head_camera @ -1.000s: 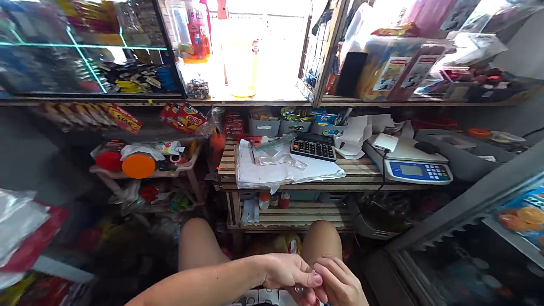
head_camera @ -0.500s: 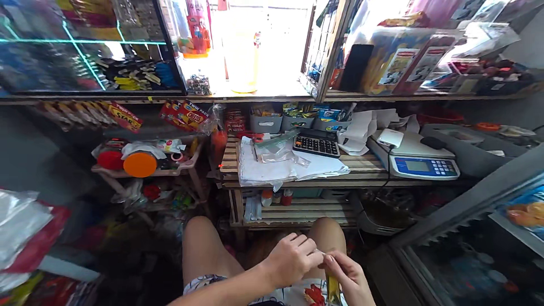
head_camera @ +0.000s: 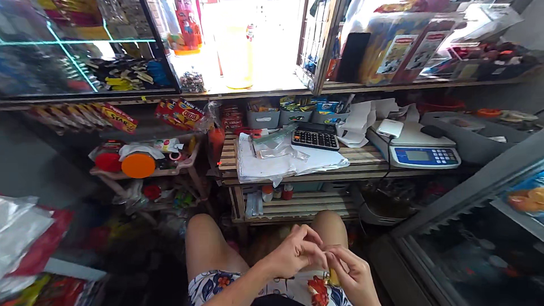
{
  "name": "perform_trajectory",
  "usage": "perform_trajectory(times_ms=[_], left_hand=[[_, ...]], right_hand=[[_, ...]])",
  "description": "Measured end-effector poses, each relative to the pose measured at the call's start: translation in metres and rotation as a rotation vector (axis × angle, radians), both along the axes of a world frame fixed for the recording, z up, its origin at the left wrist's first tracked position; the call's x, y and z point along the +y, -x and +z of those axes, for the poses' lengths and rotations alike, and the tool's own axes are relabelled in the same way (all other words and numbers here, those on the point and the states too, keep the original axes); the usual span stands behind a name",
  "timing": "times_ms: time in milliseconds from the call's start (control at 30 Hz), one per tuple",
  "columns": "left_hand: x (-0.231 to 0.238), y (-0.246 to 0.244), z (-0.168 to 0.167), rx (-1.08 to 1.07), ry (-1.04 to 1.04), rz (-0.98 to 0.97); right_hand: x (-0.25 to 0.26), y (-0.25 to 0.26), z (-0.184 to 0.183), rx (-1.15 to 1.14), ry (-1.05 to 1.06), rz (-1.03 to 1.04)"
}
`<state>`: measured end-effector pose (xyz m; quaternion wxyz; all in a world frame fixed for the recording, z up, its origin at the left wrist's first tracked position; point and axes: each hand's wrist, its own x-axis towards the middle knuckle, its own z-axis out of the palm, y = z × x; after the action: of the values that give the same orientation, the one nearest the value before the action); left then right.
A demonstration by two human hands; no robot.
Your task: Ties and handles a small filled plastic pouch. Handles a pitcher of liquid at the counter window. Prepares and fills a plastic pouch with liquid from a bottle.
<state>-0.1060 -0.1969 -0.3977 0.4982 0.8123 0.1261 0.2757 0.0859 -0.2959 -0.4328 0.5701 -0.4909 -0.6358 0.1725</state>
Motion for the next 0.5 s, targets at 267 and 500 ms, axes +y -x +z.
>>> perform_trajectory(times_ms=[267,500], left_hand=[[-0.019,-0.021,0.006,-0.003,0.023,0.364],[-0.025,-0.021,0.005,-0.281,0.786,0.207]], right_hand=[[0.004,0.023,0.002,-0.138,-0.108,-0.250],[0.001,0.021,-0.002,-0.095,-0.098,-0.180]])
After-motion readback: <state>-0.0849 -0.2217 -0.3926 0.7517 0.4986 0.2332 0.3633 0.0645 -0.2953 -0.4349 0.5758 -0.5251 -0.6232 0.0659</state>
